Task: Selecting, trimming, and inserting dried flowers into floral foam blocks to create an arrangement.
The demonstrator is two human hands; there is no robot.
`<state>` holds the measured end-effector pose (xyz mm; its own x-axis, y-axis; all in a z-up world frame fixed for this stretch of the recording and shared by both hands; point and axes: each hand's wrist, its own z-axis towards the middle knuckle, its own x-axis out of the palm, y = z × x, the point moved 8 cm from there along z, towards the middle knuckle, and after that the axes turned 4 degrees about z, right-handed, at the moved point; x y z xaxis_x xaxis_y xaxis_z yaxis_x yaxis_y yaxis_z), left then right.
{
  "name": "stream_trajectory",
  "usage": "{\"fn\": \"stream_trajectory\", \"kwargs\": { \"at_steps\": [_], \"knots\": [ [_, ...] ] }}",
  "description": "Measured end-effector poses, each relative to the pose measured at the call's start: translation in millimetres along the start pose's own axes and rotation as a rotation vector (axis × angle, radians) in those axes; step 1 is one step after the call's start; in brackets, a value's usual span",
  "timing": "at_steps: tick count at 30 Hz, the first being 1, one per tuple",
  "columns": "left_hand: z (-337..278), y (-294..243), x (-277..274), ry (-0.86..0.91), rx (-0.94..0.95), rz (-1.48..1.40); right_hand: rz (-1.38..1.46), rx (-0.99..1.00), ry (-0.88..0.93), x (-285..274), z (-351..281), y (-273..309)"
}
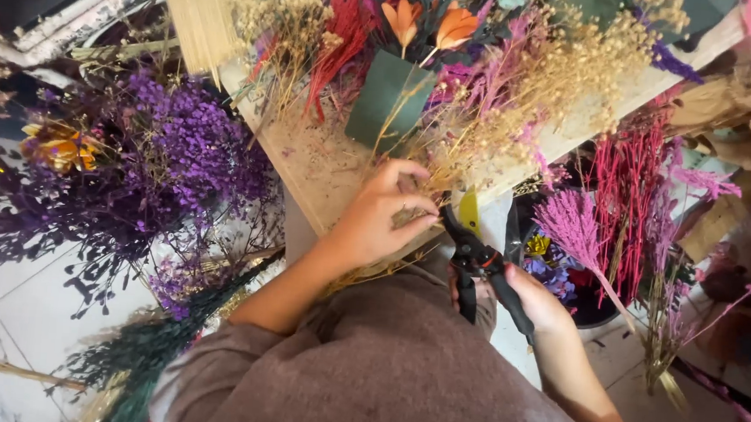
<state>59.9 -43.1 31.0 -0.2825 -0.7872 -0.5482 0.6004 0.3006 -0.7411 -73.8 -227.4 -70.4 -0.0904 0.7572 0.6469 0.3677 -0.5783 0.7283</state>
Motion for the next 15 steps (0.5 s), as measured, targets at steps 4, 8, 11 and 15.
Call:
{"fn": "stream_trajectory", "kwargs": {
  "at_steps": [4, 8, 11, 15],
  "knots": [
    [0.3, -5.6, -11.1, 0.017, 0.071, -0.22, 0.107, 0.0, 0.161, 2.5, -0.4, 3.2],
    [1.6, 9.3, -3.3, 0.054, 0.094, -0.528, 0.092, 0.0, 0.107, -2.3, -2.7, 8.9],
    [13.2, -15.1, -27.4, 0.105, 0.09, -0.604, 0.122, -0.031, 0.187, -8.8, 0.7, 13.3],
    [12.4, -6.1, -23.9, 0.145, -0.015, -0.525, 0.121, -0.004, 0.353, 2.2, -8.1, 25.3]
  ]
}}
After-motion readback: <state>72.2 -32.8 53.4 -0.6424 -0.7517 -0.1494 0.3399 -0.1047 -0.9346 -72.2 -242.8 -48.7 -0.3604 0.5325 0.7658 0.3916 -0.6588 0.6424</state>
